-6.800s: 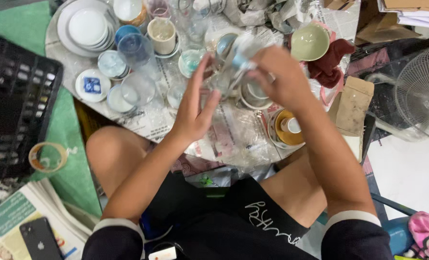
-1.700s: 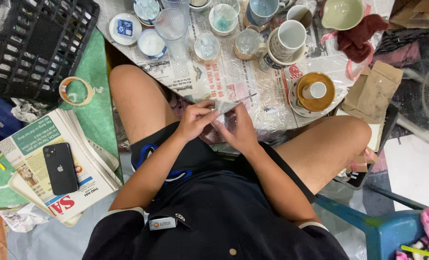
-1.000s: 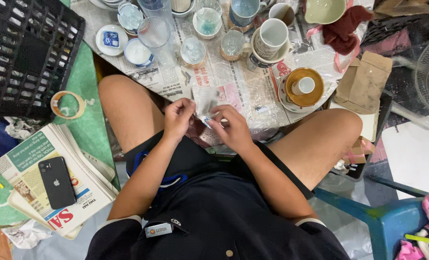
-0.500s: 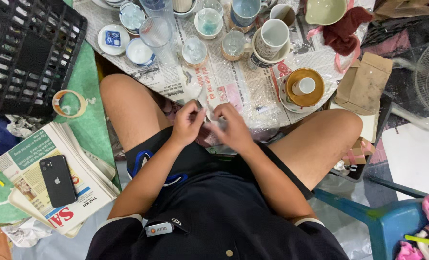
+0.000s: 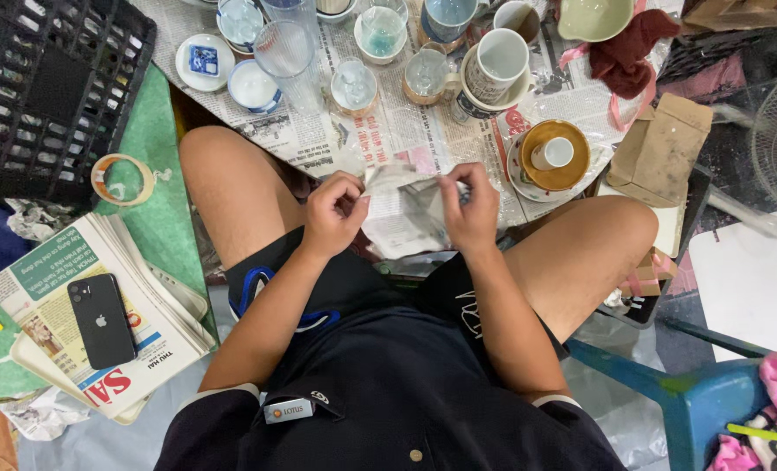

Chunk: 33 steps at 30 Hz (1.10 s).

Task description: The person wraps individual ceramic cups and bowls with newspaper sheets. They fold the paper around each item and place the wrapped pieces into a black plastic crate.

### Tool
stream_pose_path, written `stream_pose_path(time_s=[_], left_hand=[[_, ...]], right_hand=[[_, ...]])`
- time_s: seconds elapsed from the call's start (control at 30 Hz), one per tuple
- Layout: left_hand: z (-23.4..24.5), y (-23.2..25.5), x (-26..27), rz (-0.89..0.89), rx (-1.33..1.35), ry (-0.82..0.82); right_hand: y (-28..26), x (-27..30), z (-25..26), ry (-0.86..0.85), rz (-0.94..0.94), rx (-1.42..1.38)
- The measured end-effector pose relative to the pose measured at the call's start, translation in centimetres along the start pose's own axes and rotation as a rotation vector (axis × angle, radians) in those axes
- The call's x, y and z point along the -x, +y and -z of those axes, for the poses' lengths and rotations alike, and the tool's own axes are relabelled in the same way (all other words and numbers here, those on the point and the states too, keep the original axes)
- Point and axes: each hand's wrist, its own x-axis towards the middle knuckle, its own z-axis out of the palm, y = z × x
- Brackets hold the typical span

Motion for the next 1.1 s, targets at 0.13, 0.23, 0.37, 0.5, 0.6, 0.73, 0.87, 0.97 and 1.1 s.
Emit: stream_pose_path(time_s=[0.13, 0.23, 0.37, 0.5, 0.6, 0.73, 0.87, 0.97, 1.1], left_hand=[[0.1, 1.2, -0.4, -0.038, -0.065, 0.034], [0.2, 1.2, -0.7, -0.103, -0.122, -0.001], [0.8, 1.1, -0.7, -0.006, -0.165, -0.034], [1.0, 2.8, -0.8, -0.051, -0.211, 0.031], [1.5, 5.4, 0.1, 0.018, -0.211, -0.1], [1.9, 9.5, 1.2, -0.201, -0.522, -0.039], [3.1, 12.2, 2.4, -0.374, -0.364, -0.181], [3.4, 12.5, 3.7, -0.193, -0.14, -0.234], [4.2, 9.9, 6.3, -0.026, -0.032, -0.117]], right_hand=[[1.3, 0.5, 0.1, 0.041, -0.079, -0.333], [2.1, 0.2, 0.1, 0.052, -0.222, -0.554], [2.8, -0.2, 0.5, 0.044, -0.402, -0.781], [2.1, -0.4, 0.7, 0.052, -0.317, -0.597], [0.5, 0.0, -0.3, 0.158, -0.318, -0.742], [-2.9, 0.5, -1.4, 0.172, -0.144, -0.572], [-6.4, 1.5, -3.7, 0.195, -0.071, -0.509], [-8.7, 2.0, -5.5, 0.142, 0.025, -0.479], [-10.7, 2.0, -6.9, 0.045, -0.029, -0.534]])
